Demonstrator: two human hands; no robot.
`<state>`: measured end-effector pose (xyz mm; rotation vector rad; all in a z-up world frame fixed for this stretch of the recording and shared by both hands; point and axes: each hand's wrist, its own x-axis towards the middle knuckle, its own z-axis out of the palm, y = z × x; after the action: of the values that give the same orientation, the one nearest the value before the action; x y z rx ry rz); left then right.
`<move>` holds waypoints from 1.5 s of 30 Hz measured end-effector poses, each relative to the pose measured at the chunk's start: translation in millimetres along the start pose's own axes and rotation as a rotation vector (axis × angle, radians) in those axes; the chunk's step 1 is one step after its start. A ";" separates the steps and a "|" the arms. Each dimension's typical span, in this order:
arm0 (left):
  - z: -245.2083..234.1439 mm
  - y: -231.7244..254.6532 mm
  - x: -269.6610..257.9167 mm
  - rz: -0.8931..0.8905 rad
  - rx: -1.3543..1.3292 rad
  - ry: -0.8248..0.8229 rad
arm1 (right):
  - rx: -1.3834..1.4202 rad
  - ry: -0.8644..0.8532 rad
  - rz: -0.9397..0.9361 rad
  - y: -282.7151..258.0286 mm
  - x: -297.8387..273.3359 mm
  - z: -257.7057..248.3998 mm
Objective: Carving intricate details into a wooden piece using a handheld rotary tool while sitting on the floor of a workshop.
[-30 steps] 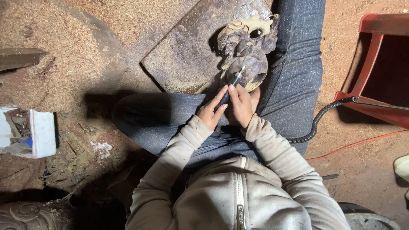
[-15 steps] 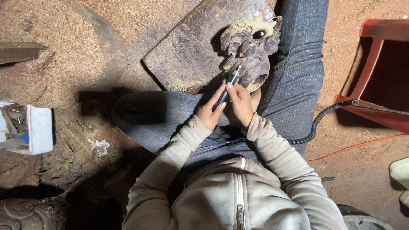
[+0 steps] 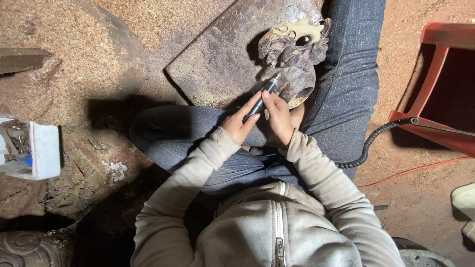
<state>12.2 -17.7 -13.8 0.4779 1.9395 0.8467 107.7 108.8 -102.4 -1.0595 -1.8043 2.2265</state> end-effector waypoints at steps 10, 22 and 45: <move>-12.0 -0.8 17.0 -0.033 0.138 -0.078 | 0.075 0.043 0.060 -17.9 4.1 5.8; -20.7 -2.7 21.0 -0.035 0.118 -0.118 | 0.163 0.107 0.097 -19.5 7.3 12.2; -30.8 9.6 27.9 0.134 0.285 -0.075 | 0.382 0.168 0.048 -11.2 2.8 19.1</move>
<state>-28.4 -4.7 -13.7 0.8047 1.9841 0.6271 91.1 97.6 -92.4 -1.1712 -1.2343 2.3008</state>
